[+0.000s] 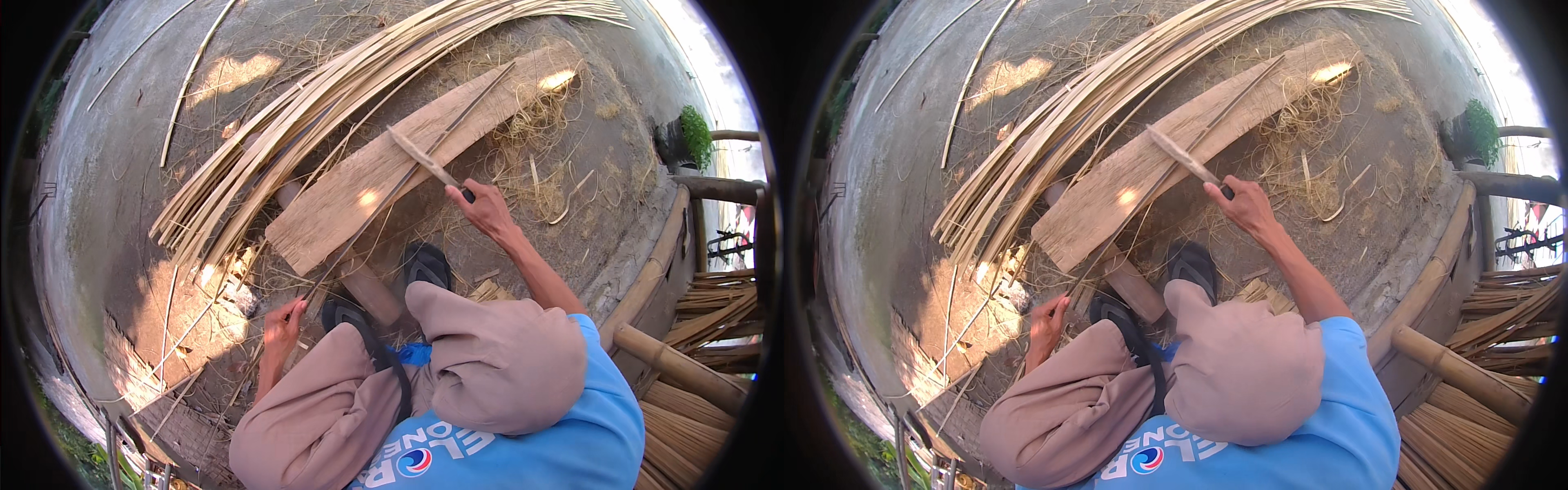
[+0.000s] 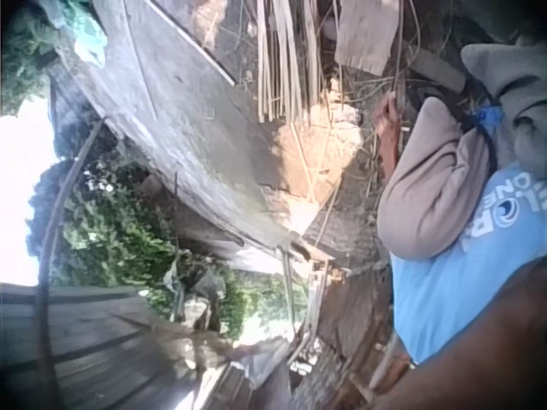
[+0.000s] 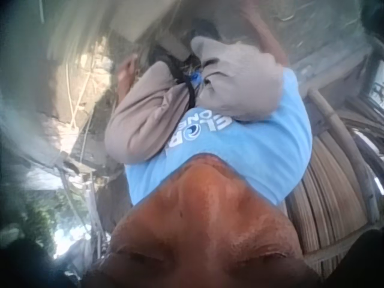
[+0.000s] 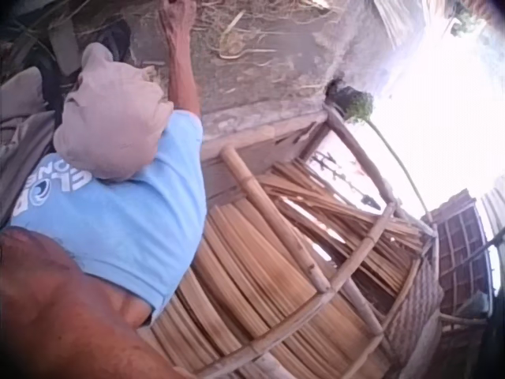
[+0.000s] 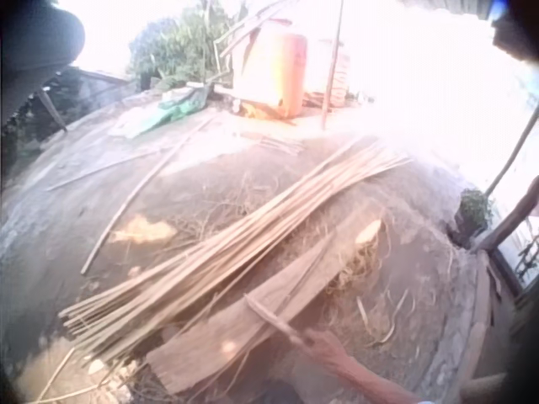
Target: The person sits on the ground and uses a knife to split long bamboo strips into thinner slivers on a wooden board. The person repeatedly shaves the bamboo and places the finished slivers into a pile.
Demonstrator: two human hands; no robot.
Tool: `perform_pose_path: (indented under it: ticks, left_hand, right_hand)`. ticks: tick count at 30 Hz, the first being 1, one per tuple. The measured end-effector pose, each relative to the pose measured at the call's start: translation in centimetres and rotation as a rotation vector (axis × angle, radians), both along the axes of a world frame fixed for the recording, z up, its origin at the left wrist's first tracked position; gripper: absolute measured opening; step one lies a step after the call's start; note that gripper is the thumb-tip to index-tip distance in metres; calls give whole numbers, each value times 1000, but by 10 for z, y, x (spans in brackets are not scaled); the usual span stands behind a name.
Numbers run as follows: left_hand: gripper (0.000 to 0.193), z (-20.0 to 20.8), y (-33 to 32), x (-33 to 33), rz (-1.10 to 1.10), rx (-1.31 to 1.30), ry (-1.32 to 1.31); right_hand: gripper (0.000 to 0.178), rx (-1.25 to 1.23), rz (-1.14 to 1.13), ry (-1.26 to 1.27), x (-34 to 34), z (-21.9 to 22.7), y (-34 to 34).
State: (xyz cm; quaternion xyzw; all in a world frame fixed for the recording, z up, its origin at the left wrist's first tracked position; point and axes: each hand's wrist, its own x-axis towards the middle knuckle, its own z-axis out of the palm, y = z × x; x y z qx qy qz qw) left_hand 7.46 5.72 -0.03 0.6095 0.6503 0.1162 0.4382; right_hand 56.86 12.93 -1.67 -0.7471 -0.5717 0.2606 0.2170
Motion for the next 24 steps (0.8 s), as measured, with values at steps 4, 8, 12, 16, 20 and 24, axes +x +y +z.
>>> perform_pose_path:
  ticks: [4, 8, 12, 16, 20, 24]
  left_hand:
    - [31, 8, -11, -22, 10, -174, -53]
    - [33, 14, 6, -26, 6, -224, -106]
    - [33, 15, -7, -46, 69, -324, -111]
    - [29, 11, -17, -60, 72, -326, -117]
    - [25, -4, -37, -68, 101, -142, -91]
    - [34, -13, -51, -63, -20, 78, -3]
  right_hand:
    - [63, -23, -43, -11, 21, -24, 0]
    - [60, -105, -276, 128, 29, -11, 22]
    - [61, -5, 77, -33, -8, -16, 2]
    - [71, -1, -274, -149, 102, -25, 63]
    - [77, -59, -475, -59, 178, -9, 107]
    - [78, -19, -358, -165, 132, -22, 82]
